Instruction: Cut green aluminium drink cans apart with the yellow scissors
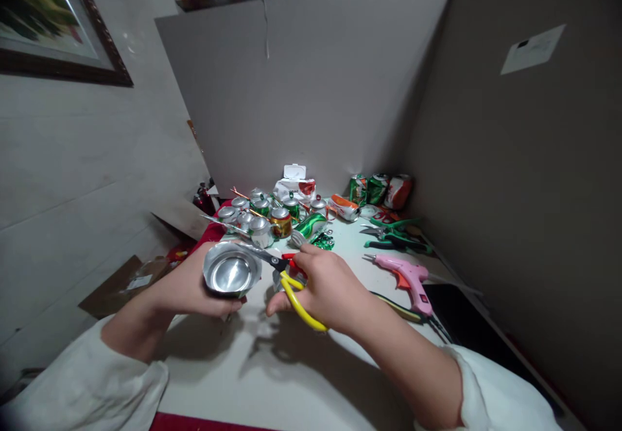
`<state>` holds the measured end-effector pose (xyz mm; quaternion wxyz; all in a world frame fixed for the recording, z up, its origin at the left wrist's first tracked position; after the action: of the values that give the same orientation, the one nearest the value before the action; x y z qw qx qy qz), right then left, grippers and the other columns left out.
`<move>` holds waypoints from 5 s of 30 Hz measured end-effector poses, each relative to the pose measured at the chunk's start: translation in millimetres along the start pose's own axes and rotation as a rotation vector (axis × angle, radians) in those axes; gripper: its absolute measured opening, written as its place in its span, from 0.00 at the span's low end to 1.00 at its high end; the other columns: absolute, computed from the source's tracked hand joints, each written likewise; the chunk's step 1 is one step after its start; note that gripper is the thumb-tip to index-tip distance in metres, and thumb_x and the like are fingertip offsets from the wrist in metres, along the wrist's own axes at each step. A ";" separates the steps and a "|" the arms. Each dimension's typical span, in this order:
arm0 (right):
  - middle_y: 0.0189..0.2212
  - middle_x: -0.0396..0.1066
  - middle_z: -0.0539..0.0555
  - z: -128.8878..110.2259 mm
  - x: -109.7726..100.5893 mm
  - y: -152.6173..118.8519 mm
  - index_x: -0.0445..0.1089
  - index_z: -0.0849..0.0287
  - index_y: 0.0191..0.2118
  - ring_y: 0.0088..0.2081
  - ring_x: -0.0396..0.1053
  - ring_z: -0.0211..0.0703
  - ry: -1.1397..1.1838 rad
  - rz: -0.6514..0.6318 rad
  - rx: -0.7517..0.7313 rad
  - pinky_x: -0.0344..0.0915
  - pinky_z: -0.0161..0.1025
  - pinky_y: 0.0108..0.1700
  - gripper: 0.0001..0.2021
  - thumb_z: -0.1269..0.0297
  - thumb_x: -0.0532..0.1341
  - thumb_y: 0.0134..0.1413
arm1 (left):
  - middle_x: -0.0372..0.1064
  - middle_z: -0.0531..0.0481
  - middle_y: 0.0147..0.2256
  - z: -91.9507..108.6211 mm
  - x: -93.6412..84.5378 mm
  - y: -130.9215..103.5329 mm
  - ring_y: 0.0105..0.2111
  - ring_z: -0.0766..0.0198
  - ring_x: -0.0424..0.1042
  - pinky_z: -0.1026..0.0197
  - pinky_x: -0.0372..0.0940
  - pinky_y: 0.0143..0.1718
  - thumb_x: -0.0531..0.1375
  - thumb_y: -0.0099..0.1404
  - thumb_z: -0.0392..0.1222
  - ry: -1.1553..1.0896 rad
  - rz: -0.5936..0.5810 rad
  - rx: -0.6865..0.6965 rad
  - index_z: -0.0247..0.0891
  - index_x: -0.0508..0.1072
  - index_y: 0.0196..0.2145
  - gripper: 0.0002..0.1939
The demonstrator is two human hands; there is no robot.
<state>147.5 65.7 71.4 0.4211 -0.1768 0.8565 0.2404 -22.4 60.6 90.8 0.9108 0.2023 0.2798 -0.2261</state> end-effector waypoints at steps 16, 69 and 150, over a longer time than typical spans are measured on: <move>0.32 0.64 0.52 -6.7 -1.2 -5.8 0.69 0.58 0.30 0.30 0.63 0.42 -0.053 -0.042 0.049 0.59 0.38 0.31 0.29 0.33 0.65 0.42 | 0.74 0.47 0.35 -1.4 5.7 -0.1 0.36 0.55 0.73 0.58 0.69 0.38 0.68 0.45 0.38 -0.024 -0.152 -0.020 0.35 0.73 0.39 0.20; 0.28 0.61 0.51 8.0 10.3 0.1 0.66 0.59 0.27 0.27 0.60 0.39 -0.057 -0.017 0.091 0.54 0.36 0.28 0.29 0.32 0.61 0.47 | 0.76 0.48 0.33 -6.4 -1.5 -0.8 0.34 0.55 0.75 0.59 0.69 0.34 0.70 0.44 0.41 0.036 0.201 -0.199 0.35 0.70 0.36 0.21; 0.32 0.64 0.53 2.2 23.0 -4.3 0.66 0.58 0.31 0.31 0.63 0.44 0.153 -0.049 0.196 0.58 0.38 0.32 0.28 0.33 0.62 0.46 | 0.75 0.50 0.34 9.9 -6.0 -10.1 0.35 0.58 0.74 0.61 0.67 0.35 0.69 0.47 0.39 0.082 0.268 -0.170 0.36 0.73 0.40 0.21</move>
<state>137.7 61.1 50.6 0.3757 -0.1734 0.9009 0.1313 -27.9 49.2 99.5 0.9346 0.1690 0.3052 -0.0695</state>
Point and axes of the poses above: each hand's wrist, its own y-axis towards the middle knuckle, its own x-axis out of the palm, z = x × y, the point moved 7 cm from there along y, towards the middle knuckle
